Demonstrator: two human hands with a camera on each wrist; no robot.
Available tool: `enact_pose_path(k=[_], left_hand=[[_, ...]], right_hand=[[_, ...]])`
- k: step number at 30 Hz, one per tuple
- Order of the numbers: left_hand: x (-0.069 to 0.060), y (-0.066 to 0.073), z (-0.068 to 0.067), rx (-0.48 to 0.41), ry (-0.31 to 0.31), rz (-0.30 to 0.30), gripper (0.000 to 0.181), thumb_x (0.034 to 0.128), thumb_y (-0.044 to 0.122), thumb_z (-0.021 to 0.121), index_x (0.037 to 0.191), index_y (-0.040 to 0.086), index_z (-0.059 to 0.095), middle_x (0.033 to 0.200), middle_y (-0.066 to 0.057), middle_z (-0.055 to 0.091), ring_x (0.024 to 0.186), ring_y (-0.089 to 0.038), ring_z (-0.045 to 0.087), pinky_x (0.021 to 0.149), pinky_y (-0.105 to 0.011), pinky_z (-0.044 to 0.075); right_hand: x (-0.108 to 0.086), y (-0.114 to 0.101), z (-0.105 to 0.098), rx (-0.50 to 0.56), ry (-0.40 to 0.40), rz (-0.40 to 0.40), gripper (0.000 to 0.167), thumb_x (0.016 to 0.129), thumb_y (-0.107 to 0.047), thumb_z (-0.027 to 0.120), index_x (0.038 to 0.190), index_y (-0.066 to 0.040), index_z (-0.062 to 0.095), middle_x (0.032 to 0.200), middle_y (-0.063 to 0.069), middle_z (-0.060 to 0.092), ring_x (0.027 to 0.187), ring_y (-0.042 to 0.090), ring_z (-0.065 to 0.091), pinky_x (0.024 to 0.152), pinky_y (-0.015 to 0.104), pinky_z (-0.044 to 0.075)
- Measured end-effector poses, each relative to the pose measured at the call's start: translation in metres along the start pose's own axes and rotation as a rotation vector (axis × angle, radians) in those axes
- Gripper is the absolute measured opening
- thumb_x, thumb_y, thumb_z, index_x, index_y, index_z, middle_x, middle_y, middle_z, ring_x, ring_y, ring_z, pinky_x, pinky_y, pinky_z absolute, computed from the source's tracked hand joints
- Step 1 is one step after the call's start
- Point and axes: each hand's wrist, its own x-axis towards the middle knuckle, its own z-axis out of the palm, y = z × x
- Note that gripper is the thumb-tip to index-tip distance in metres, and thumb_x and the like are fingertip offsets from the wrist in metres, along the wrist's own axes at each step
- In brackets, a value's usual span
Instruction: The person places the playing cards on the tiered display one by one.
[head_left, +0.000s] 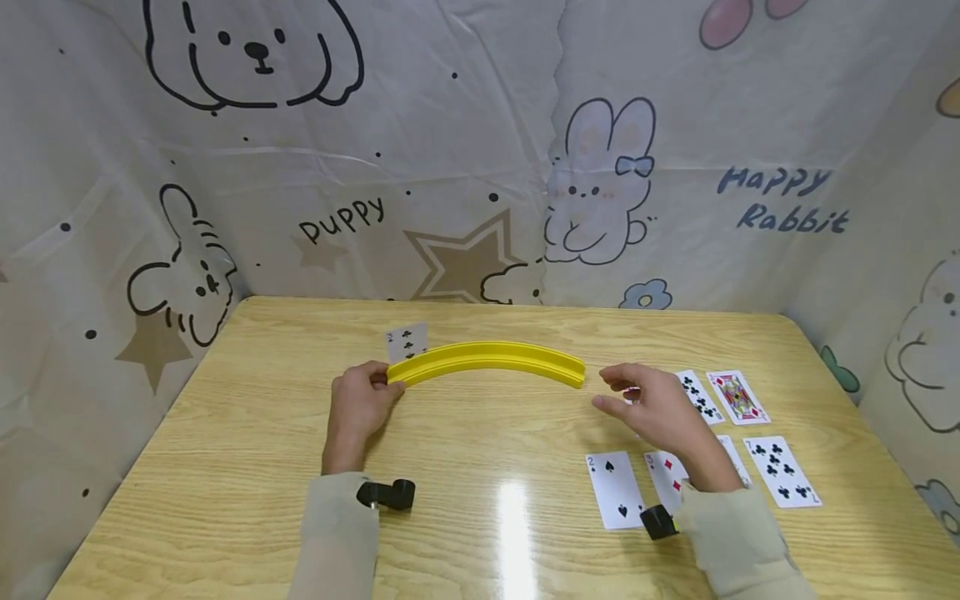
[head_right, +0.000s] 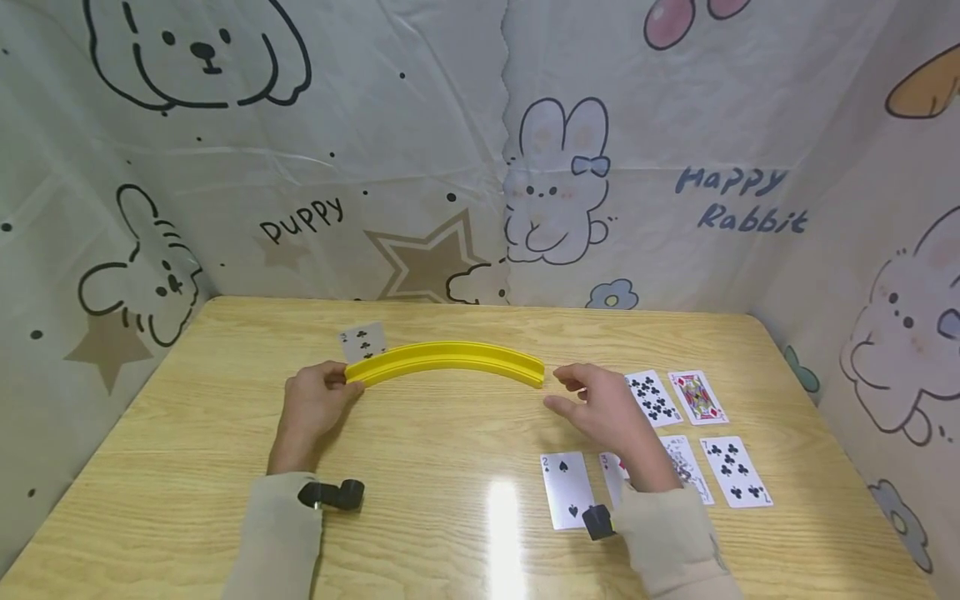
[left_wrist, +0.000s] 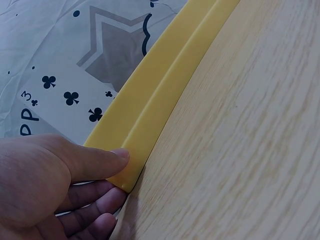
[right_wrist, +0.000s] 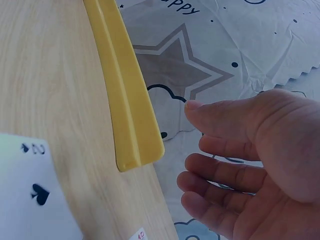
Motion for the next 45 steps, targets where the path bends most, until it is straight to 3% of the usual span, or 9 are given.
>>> enact_pose_path(k=[16,28,37,45], left_hand=[[0.001,0.000,0.001,0.008,0.005,-0.006,0.036,0.0917,0.012,0.074,0.123,-0.004,0.066,0.105,-0.017,0.068,0.091,-0.027,0.064,0.082,-0.041,0.054],[0.001,-0.002,0.001,0.008,0.008,0.016,0.035,0.0906,0.012,0.075,0.121,-0.003,0.068,0.102,-0.017,0.069,0.089,-0.027,0.065,0.081,-0.042,0.054],[0.001,-0.002,0.000,0.001,-0.005,0.005,0.037,0.0913,0.012,0.074,0.124,-0.004,0.066,0.105,-0.018,0.068,0.093,-0.028,0.065,0.084,-0.043,0.054],[0.001,-0.002,0.000,0.001,-0.014,-0.001,0.040,0.0915,0.012,0.074,0.127,-0.004,0.064,0.108,-0.019,0.067,0.096,-0.029,0.065,0.085,-0.043,0.053]], right_hand=[[-0.024,0.010,0.002,-0.034,-0.035,0.087,0.044,0.090,-0.022,0.076,0.123,0.004,0.066,0.115,0.018,0.067,0.098,0.032,0.062,0.085,0.048,0.051],[-0.035,0.019,0.008,-0.054,-0.016,0.058,0.038,0.086,-0.018,0.080,0.115,0.005,0.069,0.103,0.013,0.069,0.091,0.026,0.065,0.078,0.045,0.054],[-0.040,0.020,0.011,-0.082,-0.060,0.092,0.041,0.085,-0.021,0.081,0.115,0.004,0.069,0.096,0.006,0.066,0.087,0.021,0.058,0.076,0.041,0.050],[-0.043,0.019,0.017,-0.088,-0.071,0.119,0.041,0.081,-0.016,0.083,0.113,0.006,0.069,0.089,0.004,0.061,0.080,0.020,0.052,0.071,0.038,0.047]])
